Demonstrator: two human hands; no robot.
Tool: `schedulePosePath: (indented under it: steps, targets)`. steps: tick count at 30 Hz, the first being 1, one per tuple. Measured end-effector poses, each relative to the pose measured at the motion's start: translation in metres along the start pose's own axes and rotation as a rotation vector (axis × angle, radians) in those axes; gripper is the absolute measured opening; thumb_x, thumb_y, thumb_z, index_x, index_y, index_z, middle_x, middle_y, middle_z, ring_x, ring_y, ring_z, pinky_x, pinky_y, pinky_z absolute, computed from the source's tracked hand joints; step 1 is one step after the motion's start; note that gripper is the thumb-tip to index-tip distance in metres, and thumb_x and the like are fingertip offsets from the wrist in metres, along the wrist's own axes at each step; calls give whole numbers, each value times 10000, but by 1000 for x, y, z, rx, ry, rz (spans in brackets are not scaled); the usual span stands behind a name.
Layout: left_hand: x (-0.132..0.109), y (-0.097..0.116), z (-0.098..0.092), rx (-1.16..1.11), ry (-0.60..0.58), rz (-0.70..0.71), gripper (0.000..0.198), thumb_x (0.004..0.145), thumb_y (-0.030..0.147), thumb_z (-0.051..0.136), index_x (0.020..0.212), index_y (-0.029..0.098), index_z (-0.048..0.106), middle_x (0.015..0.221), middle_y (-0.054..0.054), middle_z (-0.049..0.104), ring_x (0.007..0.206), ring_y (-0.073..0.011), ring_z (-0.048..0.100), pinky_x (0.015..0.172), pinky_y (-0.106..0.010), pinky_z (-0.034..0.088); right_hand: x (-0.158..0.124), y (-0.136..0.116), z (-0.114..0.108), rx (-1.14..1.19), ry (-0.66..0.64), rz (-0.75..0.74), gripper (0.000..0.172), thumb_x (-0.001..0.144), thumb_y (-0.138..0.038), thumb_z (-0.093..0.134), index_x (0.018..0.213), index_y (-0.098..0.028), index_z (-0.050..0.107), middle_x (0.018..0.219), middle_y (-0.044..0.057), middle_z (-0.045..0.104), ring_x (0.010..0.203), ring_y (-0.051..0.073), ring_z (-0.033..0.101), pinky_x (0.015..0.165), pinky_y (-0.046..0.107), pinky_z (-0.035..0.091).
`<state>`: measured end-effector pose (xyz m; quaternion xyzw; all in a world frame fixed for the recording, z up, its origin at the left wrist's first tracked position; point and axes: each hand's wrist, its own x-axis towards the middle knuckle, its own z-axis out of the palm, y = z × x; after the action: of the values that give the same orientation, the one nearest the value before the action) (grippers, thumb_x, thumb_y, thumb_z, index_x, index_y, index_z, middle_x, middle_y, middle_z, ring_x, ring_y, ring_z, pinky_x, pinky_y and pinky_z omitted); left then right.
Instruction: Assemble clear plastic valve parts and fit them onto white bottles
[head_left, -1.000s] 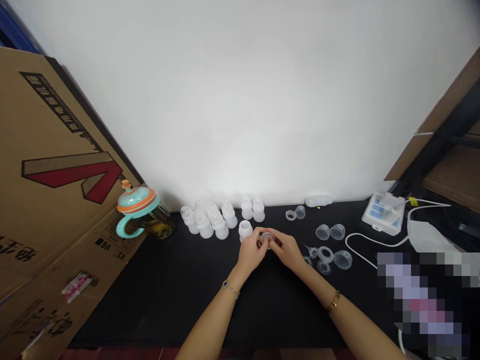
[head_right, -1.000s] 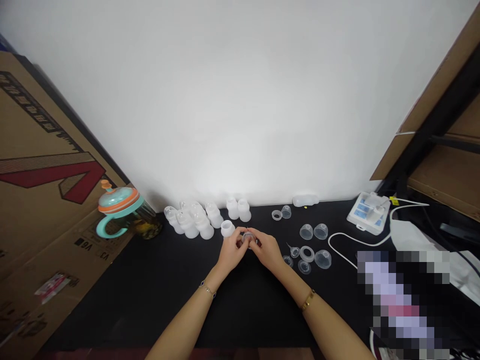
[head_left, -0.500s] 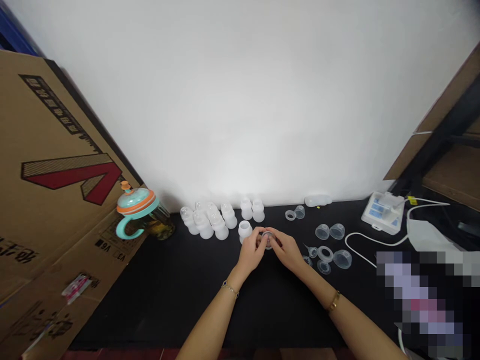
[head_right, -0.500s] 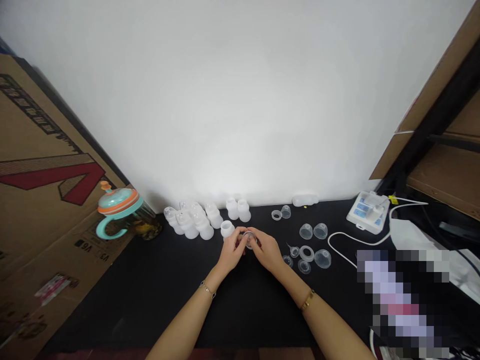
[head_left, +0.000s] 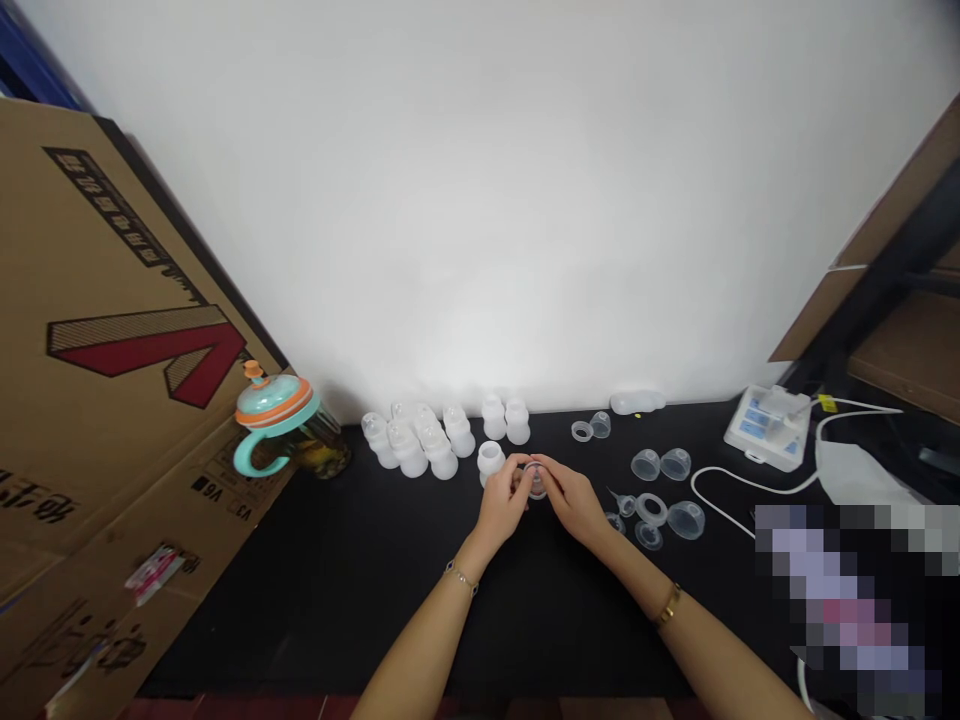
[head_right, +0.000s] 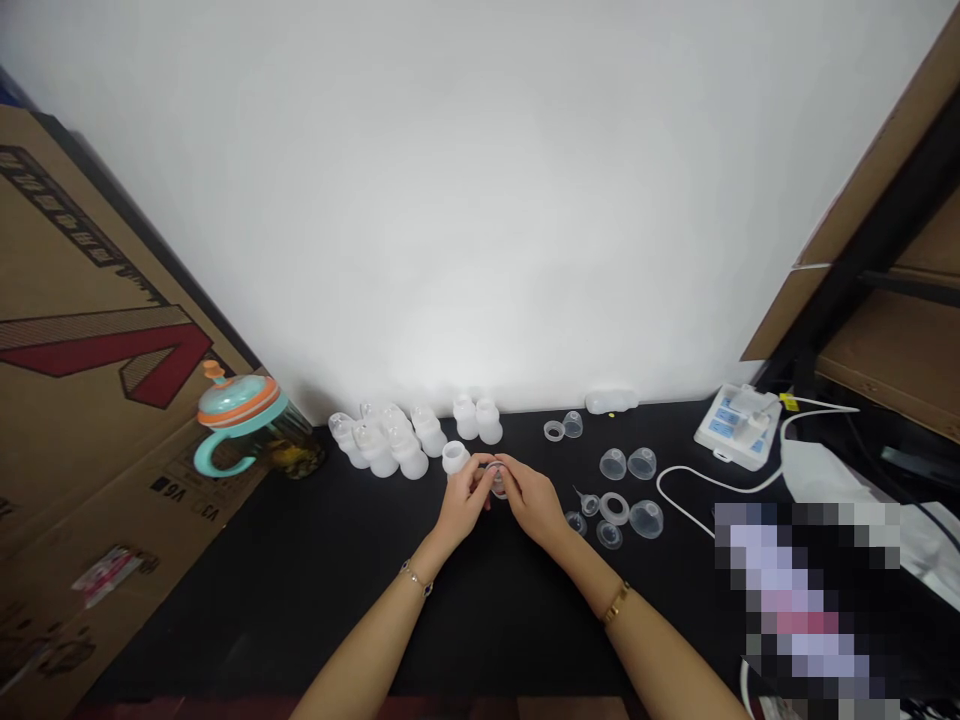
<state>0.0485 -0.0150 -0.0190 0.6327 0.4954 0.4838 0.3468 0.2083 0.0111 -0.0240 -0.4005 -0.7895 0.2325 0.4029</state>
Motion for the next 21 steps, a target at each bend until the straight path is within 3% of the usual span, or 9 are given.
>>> schedulePosePath:
  steps: [21]
  targets:
    - [0,2,0,80,8,18,339,1006,482,446,1077,192,607,656,20,638,496,-109,556,510,-217,404,0,3,2,-8,29,-36,360,1034,-326,416,1251,-203,676,1169,93,759,1000,234,745,867,335,584]
